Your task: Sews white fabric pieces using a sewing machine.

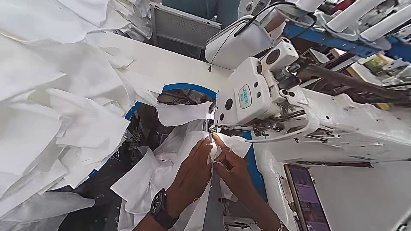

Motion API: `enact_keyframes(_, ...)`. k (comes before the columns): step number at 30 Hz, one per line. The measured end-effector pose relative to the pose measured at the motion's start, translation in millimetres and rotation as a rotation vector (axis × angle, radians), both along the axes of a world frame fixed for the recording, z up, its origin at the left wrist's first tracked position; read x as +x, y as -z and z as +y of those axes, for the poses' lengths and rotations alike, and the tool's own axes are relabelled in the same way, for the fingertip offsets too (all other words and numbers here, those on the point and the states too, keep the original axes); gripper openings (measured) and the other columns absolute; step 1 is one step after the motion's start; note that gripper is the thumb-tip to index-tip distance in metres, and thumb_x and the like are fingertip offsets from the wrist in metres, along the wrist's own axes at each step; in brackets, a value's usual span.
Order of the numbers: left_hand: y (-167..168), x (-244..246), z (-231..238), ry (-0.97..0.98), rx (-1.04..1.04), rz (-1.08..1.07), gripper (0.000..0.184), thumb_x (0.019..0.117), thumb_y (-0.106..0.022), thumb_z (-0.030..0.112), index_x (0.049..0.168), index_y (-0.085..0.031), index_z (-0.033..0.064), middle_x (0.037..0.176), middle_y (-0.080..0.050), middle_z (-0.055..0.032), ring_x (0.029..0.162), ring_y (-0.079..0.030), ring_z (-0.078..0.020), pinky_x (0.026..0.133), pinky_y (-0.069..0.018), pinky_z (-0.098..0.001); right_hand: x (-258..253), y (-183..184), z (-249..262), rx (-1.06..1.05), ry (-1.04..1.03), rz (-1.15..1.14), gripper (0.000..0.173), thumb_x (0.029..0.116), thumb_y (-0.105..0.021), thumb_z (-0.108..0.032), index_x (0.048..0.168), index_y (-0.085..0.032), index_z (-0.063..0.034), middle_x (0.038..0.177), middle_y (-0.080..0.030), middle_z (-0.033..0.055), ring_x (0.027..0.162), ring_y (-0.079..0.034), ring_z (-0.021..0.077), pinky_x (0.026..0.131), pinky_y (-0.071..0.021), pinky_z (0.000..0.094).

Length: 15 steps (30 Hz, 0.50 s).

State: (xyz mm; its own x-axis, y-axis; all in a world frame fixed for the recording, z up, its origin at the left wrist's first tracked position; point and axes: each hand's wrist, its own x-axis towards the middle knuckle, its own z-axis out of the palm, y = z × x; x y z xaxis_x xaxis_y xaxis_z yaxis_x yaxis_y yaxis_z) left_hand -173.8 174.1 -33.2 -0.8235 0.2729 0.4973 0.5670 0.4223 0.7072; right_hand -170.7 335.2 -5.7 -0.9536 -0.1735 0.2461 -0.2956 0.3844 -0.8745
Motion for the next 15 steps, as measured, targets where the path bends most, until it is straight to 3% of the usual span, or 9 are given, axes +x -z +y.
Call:
enact_keyframes(3,-2,0,0,0.024,-0.018,0.004,0.025,0.0982,-0.054,0.007,0.118,-0.064,-0.0027,0.14,-0.059,-0.0267,0.131,-0.059,-0.0411,0.106,-0.0509,-0.0433,-3,1,-5,0.105,0.037,0.057,0.019,0.0872,-0.064,-0.013,0.074,-0.057,-0.0011,0.138,-0.062,0.0194,0.075,-0.054,-0.0078,0.063,-0.0422,0.0101)
enact_keyframes(5,-3,2,2,0.02,-0.031,-0.008,0.023,0.099,-0.054,0.01,0.115,-0.067,-0.0004,0.14,-0.059,-0.0273,0.131,-0.059,-0.0421,0.104,-0.052,-0.0442,5,-2,-9,0.23,0.11,0.145,0.021,0.0866,-0.065,-0.017,0.073,-0.061,-0.0009,0.134,-0.066,0.0197,0.067,-0.053,-0.0047,0.059,-0.0414,0.013)
enact_keyframes(7,-3,4,3,0.002,-0.033,-0.011,0.022,0.0976,-0.054,0.009,0.112,-0.068,-0.0002,0.14,-0.059,-0.0275,0.13,-0.059,-0.0422,0.103,-0.0525,-0.0437,11,-1,-8,0.15,0.134,0.119,0.018,0.0846,-0.069,-0.016,0.073,-0.065,-0.0032,0.134,-0.067,0.0162,0.062,-0.049,-0.0084,0.055,-0.0387,0.0107)
enact_keyframes(10,-4,2,5,0.004,-0.041,-0.028,0.021,0.0992,-0.053,0.009,0.112,-0.067,0.0006,0.141,-0.058,-0.0278,0.131,-0.058,-0.0427,0.104,-0.0519,-0.044,2,-1,-4,0.01,0.119,0.024,0.019,0.0789,-0.073,-0.012,0.066,-0.061,-0.0046,0.133,-0.068,0.0147,0.061,-0.047,-0.0113,0.053,-0.0366,0.0095)
enact_keyframes(12,-4,-2,7,0.002,-0.048,-0.018,0.02,0.0985,-0.054,0.009,0.111,-0.068,0.0002,0.14,-0.058,-0.028,0.13,-0.058,-0.0436,0.104,-0.0522,-0.0445,-2,0,-6,0.069,0.138,0.051,0.021,0.079,-0.071,-0.015,0.066,-0.058,-0.0057,0.13,-0.069,0.014,0.065,-0.049,-0.0107,0.055,-0.0372,0.0103)
enact_keyframes(15,-2,-4,8,-0.018,-0.04,0.002,0.02,0.0965,-0.055,0.007,0.109,-0.068,-0.0007,0.139,-0.059,-0.0275,0.129,-0.059,-0.0433,0.102,-0.0533,-0.0445,4,0,-12,0.139,0.193,0.167,0.016,0.0805,-0.071,-0.015,0.07,-0.067,-0.0026,0.126,-0.071,0.0163,0.067,-0.054,-0.009,0.057,-0.0405,0.0096)
